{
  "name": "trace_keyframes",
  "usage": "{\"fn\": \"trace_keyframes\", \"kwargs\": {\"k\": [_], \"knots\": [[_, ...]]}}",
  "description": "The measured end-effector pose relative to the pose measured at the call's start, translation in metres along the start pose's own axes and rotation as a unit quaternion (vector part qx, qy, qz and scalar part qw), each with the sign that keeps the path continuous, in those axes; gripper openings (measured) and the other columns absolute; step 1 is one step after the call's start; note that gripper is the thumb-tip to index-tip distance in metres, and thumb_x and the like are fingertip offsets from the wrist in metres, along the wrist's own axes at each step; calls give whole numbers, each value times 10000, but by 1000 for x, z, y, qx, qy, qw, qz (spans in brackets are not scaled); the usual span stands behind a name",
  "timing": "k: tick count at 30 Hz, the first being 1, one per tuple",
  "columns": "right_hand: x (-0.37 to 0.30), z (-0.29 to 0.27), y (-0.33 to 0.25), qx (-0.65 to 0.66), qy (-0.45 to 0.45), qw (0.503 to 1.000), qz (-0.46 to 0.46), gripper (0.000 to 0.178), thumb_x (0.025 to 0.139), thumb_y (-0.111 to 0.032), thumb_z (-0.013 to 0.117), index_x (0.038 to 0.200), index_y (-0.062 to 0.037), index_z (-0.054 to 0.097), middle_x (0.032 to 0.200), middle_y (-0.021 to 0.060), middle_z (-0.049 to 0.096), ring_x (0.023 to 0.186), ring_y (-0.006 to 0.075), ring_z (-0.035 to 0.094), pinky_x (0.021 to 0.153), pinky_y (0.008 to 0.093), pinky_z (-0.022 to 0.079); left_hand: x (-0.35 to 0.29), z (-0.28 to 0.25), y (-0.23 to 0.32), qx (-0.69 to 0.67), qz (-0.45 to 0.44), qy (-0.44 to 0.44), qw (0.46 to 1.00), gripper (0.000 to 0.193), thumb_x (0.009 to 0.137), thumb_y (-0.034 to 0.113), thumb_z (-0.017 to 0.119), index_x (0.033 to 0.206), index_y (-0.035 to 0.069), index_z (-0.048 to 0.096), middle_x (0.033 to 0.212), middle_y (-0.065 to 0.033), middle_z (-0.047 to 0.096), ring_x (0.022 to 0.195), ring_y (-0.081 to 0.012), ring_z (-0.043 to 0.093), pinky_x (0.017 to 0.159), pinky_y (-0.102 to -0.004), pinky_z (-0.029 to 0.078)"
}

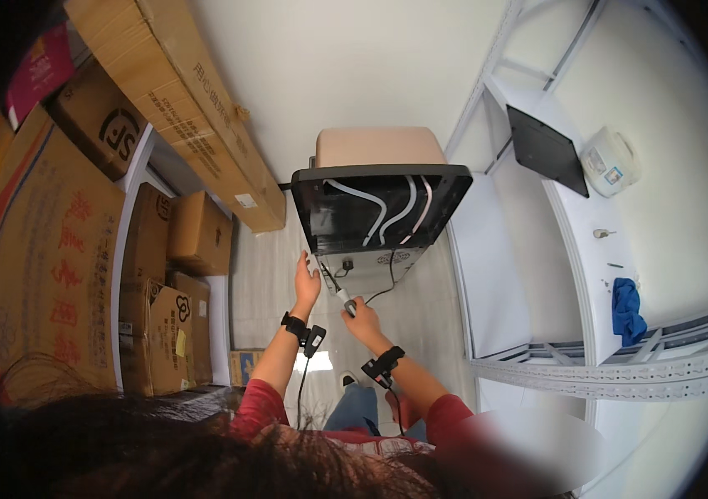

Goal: The person uses a screwdriver to remove screws from the back panel of a black electronic device. After removing the screws, the person detaches the back panel and sets it aside.

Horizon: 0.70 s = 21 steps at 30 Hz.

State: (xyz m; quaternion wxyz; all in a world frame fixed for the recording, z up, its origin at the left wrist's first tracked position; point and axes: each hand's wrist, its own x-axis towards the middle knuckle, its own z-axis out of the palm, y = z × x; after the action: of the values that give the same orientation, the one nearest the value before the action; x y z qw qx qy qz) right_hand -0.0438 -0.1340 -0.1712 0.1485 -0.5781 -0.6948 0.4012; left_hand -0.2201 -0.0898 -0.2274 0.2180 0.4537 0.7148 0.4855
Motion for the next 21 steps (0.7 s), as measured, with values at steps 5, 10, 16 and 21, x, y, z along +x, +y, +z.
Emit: {"fn": "trace_keyframes", "kwargs": {"k": [5, 10, 16, 21], "knots": [[22, 15, 5, 33, 38, 999, 19, 396, 801, -314, 649, 1053, -39, 517, 816, 193, 645, 752, 375, 632, 658, 426, 491, 18, 2, -15, -9, 35, -53, 998, 629, 789, -47, 517, 1374, 11, 293, 1348, -226, 402, 1232, -377, 407, 1007, -371, 360], [23, 11, -1, 17, 45, 999, -8, 367, 819, -284, 619, 1053, -27, 502, 846, 216, 641, 777, 389, 625, 667, 446, 494, 17, 7, -18, -45, 32, -61, 997, 611, 801, -30, 528, 1369, 8, 305, 1334, -224, 428, 1216, -372, 433, 992, -367, 375], [28, 3, 1, 50, 12, 999, 1, 402, 814, -252, 628, 1105, -27, 465, 854, 222, 633, 784, 409, 616, 677, 449, 491, 13, 16, -17, -21, 32, -24, 999, 591, 828, 68, 574, 1359, 5, 323, 1301, -229, 463, 1186, -374, 468, 964, -369, 400], [40, -17, 12, 75, -31, 994, -74, 430, 785, -171, 641, 1134, -27, 436, 910, 232, 590, 802, 394, 604, 686, 433, 488, 12, 28, -13, -20, 30, 49, 998, 532, 851, 147, 577, 1323, -7, 385, 1233, -248, 516, 1124, -373, 521, 909, -385, 432]]}}
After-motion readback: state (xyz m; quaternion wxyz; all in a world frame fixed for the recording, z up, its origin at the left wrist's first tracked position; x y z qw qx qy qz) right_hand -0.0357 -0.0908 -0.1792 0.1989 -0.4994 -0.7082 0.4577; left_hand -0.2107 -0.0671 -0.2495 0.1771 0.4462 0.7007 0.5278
